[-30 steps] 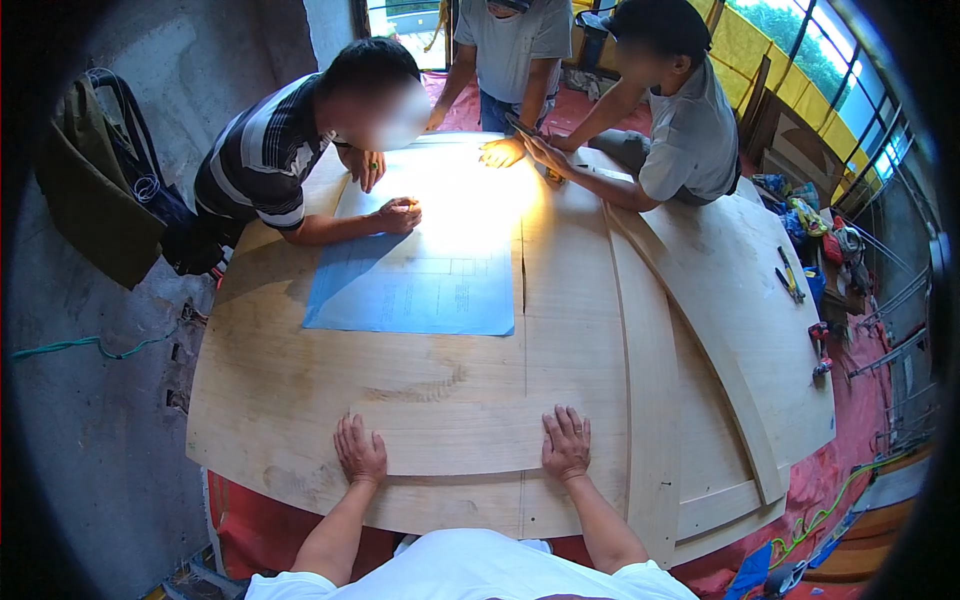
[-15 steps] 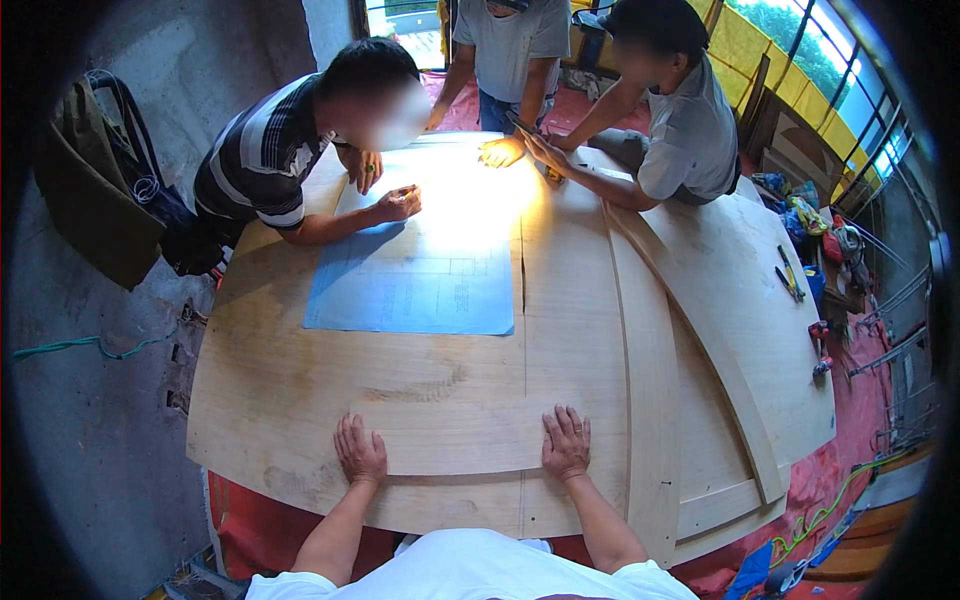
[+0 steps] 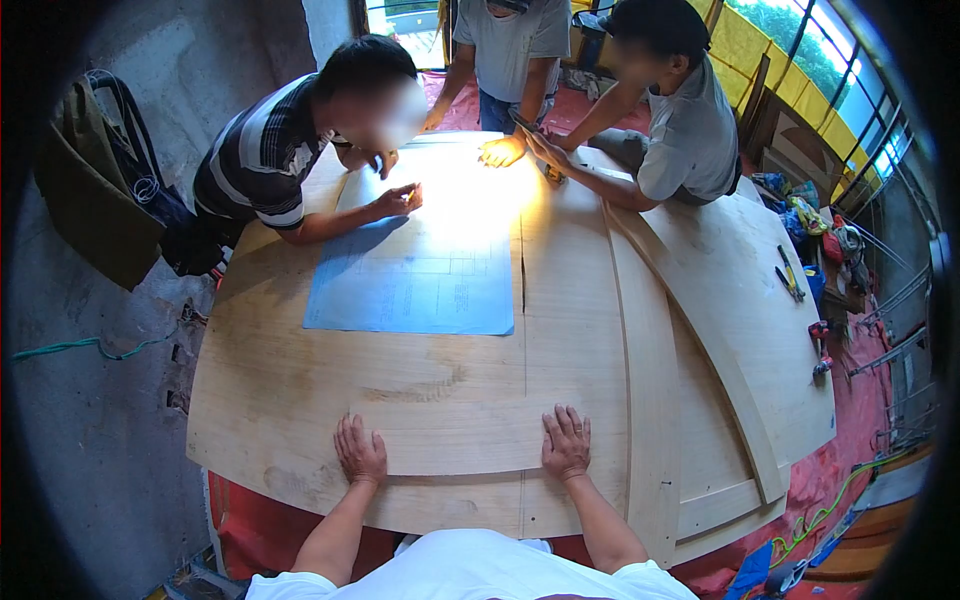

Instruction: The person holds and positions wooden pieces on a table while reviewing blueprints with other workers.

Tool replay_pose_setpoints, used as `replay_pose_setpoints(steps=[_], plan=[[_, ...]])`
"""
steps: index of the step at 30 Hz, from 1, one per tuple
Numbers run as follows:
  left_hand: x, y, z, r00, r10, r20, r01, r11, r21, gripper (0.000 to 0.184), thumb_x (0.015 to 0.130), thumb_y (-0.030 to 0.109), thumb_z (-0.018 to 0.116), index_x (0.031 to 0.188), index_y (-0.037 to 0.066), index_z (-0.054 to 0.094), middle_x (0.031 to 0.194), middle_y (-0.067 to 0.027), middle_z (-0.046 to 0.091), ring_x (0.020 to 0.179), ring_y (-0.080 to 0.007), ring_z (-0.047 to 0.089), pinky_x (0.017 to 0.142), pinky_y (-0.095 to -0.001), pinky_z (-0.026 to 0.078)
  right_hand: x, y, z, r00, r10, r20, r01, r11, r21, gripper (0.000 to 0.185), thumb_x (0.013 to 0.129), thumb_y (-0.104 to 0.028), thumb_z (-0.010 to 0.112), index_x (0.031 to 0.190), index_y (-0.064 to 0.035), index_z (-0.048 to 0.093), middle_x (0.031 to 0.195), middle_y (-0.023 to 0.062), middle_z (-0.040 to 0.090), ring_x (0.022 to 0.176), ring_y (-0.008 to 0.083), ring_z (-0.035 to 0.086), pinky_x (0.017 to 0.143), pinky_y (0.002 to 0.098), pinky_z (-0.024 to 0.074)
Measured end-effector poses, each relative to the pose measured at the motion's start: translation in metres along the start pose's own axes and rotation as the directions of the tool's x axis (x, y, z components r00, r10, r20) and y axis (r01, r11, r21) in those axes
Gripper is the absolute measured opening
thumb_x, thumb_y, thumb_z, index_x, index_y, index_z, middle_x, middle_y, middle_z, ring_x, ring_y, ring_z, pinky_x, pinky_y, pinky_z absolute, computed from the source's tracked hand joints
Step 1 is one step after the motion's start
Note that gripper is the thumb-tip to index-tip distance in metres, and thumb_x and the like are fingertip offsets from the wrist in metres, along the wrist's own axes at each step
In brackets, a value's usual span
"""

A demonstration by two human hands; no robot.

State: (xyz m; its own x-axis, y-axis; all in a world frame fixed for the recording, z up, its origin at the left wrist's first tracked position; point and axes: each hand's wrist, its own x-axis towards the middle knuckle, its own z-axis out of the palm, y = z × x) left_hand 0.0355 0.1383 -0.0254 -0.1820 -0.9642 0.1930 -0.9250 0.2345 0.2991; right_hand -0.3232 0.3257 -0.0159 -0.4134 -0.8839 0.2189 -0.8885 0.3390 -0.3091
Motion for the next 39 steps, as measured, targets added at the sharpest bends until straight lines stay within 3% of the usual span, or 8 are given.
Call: replay_pose_setpoints(steps=[16, 31, 34, 39], plan=[[0.0008, 0.0037, -0.0038, 0.998, 0.033, -0.056, -0.033, 0.999, 0.001, 0.050, 0.088, 0.024, 0.057, 0.133, 0.005, 0.047, 0.137, -0.0217, 0.046, 0.131, -0.0389, 0.040, 0.111, -0.0514, 0.030, 0.0001, 0.0007, 0.0017, 1.000, -0.004, -0.014, 0.004, 1.000, -0.001, 0.048, 0.081, -0.022, 0.061, 0.128, -0.0223, 0.058, 0.144, 0.0063, 0.048, 0.138, 0.0280, 0.038, 0.114, 0.0593, 0.0224], [0.0004, -0.0029, 0.0020, 1.000, 0.017, -0.018, -0.017, 1.000, -0.018, 0.055, 0.087, 0.028, 0.057, 0.137, 0.006, 0.044, 0.140, -0.0221, 0.043, 0.135, -0.0378, 0.037, 0.114, -0.0521, 0.026, 0.0015, -0.0028, -0.0016, 1.000, -0.003, -0.011, 0.004, 1.000, 0.018, 0.049, 0.080, -0.020, 0.058, 0.129, -0.0201, 0.058, 0.143, 0.0079, 0.048, 0.137, 0.0303, 0.039, 0.113, 0.0599, 0.0227], [0.0009, -0.0003, -0.0002, 0.996, 0.045, -0.072, -0.044, 0.999, 0.006, 0.051, 0.087, 0.023, 0.057, 0.133, 0.005, 0.046, 0.137, -0.0219, 0.046, 0.130, -0.0392, 0.041, 0.111, -0.0511, 0.030, 0.0014, -0.0023, -0.0010, 1.000, -0.001, -0.006, 0.001, 1.000, 0.025, 0.049, 0.080, -0.020, 0.058, 0.129, -0.0200, 0.058, 0.144, 0.0080, 0.048, 0.137, 0.0304, 0.039, 0.113, 0.0598, 0.0229], [0.0014, -0.0010, -0.0001, 1.000, 0.014, -0.022, -0.015, 1.000, -0.018, 0.053, 0.088, 0.026, 0.057, 0.135, 0.005, 0.045, 0.140, -0.0219, 0.044, 0.134, -0.0382, 0.038, 0.113, -0.0519, 0.027, 0.0011, -0.0009, 0.0010, 1.000, 0.000, -0.003, 0.000, 1.000, -0.006, 0.050, 0.080, -0.021, 0.060, 0.129, -0.0217, 0.058, 0.144, 0.0064, 0.047, 0.138, 0.0284, 0.038, 0.113, 0.0601, 0.0236]])
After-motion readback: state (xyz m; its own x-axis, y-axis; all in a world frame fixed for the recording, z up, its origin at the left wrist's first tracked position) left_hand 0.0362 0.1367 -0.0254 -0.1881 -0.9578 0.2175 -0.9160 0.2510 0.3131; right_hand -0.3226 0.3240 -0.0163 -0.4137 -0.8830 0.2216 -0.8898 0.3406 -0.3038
